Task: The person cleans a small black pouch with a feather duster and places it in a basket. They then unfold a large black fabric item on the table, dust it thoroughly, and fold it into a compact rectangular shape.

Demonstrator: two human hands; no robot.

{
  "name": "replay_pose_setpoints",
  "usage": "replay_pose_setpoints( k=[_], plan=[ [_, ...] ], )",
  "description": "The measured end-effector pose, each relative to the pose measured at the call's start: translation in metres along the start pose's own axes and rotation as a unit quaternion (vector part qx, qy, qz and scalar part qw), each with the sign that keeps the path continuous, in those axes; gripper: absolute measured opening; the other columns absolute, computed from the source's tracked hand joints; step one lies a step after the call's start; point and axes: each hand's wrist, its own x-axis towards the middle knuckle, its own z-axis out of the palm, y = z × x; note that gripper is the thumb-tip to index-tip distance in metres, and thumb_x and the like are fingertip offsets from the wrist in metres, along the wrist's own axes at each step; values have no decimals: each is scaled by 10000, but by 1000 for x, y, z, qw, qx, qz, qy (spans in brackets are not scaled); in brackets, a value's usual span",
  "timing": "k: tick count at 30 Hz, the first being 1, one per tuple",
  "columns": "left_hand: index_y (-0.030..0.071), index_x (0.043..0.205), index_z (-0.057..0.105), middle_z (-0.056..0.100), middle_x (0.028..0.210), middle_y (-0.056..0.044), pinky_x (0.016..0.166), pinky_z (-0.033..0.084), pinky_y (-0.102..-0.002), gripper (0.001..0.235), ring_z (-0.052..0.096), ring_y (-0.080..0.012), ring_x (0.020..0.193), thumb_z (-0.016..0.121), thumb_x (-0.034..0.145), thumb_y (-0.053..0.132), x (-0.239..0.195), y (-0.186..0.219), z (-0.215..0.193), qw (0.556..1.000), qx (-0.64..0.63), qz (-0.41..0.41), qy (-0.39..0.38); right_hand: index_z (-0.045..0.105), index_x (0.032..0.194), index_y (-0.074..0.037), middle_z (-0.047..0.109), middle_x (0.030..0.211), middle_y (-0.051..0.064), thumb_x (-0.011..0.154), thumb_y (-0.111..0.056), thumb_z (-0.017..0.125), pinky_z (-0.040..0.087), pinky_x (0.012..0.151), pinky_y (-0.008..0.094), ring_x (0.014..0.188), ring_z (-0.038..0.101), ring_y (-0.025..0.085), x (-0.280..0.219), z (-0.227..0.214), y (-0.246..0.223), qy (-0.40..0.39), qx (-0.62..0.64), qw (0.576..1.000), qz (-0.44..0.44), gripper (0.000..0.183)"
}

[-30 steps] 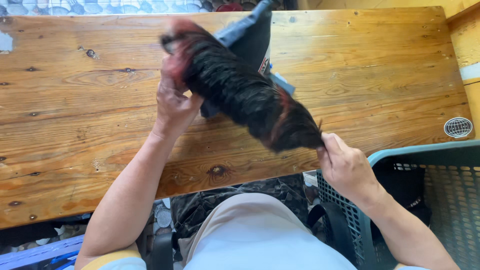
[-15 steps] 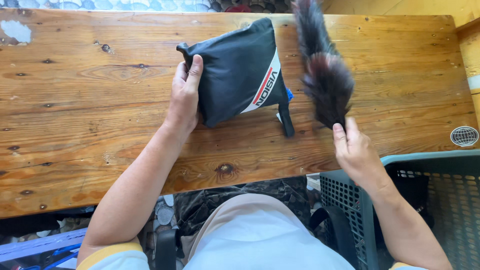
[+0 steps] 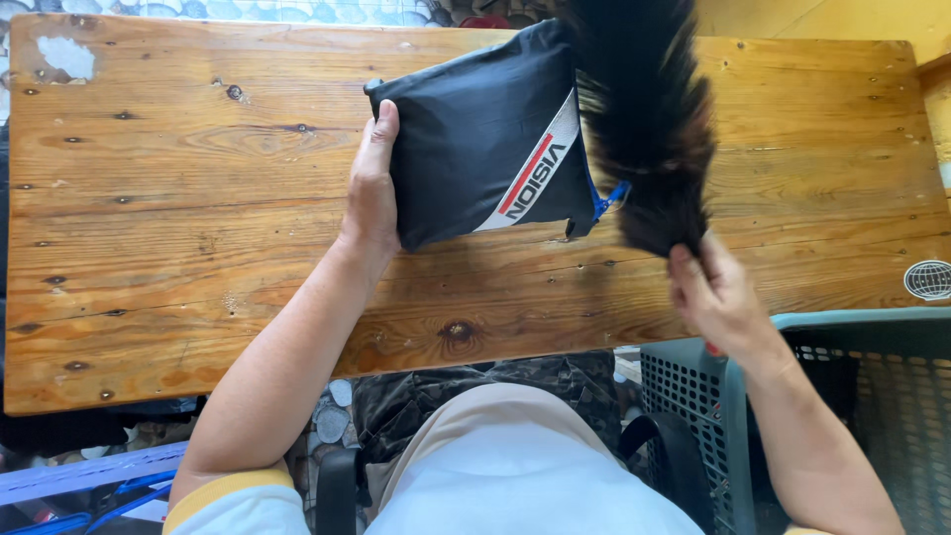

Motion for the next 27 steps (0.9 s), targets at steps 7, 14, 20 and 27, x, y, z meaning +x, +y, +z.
replay_pose_setpoints(
  k=[7,14,20,27],
  plan=[
    [133,1216,592,700,1202,-64,985,614,-337,565,690,-169,1096,558,847,559,11,-14,-4,1000,15,10,-7,473,1442,49,635,1251,373,1054,-335,471,423,926,629,1111,579,601,64,-72,5,132,-434,891,26,546],
    [123,1369,585,673,1379,-64,1086,575,-318,734,660,-168,1264,520,819,605,2,-9,2,998,52,39,-4,622,1391,-45,606,1262,256,991,-339,599,454,878,629,1089,592,485,102,-95,74,183,-583,790,-55,497],
    [75,1360,598,684,1372,-147,1081,588,-424,684,678,-260,1256,594,823,499,-3,-18,10,999,-24,-21,-29,583,1428,25,595,1279,179,1105,-282,600,413,1032,513,1196,570,351,52,-34,-9,200,-394,841,-311,446],
    [137,1405,574,695,1299,-165,1003,639,-528,490,723,-331,1178,506,1040,458,-1,-84,12,977,38,0,-211,466,1530,-153,705,1227,144,1045,-530,476,472,1045,496,1205,669,280,9,-16,-41,-60,-24,984,-164,614]
  ],
)
